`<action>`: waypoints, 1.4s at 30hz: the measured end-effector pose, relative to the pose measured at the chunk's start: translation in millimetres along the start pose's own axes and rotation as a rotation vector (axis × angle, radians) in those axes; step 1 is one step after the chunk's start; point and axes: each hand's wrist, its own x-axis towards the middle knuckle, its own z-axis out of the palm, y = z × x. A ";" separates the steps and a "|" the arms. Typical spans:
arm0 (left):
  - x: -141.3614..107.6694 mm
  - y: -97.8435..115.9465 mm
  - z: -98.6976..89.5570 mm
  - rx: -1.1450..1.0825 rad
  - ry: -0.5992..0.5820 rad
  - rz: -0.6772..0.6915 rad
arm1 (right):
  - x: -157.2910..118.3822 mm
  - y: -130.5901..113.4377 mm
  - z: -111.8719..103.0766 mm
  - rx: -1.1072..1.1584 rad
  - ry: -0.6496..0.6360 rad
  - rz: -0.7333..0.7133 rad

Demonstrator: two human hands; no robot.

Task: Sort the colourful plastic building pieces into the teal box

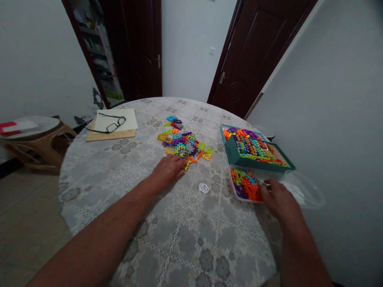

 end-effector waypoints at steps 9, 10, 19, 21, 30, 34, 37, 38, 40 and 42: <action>-0.2 6.4 -14.0 -0.009 -0.100 0.063 | 5.7 -32.5 -24.6 0.064 0.127 -0.124; -1.3 8.2 -16.8 -0.017 -0.117 0.082 | 3.3 -43.0 -29.2 0.116 0.136 -0.174; -8.7 11.7 -25.1 -0.070 -0.055 0.068 | -19.6 -185.9 -40.9 0.272 -0.184 -0.680; -8.5 6.5 -20.2 -0.058 0.065 0.026 | -12.2 -210.4 -26.8 0.242 -0.224 -0.688; -6.7 -9.1 -7.2 -0.048 0.052 -0.087 | -0.2 -245.3 39.3 0.262 -0.156 -0.602; -4.6 -14.9 -5.8 -0.087 0.081 -0.099 | -5.6 -245.6 45.3 0.294 -0.146 -0.630; -4.8 -18.5 -4.8 -0.126 0.100 -0.113 | -6.5 -245.1 45.4 0.316 -0.142 -0.636; -5.1 -19.4 -4.8 -0.142 0.110 -0.123 | -6.2 -244.4 45.3 0.321 -0.142 -0.633; -5.7 -20.7 -5.2 -0.184 0.146 -0.153 | -4.9 -241.7 45.4 0.337 -0.145 -0.633; -5.8 -21.7 -6.2 -0.235 0.201 -0.199 | -2.7 -237.7 45.9 0.359 -0.153 -0.644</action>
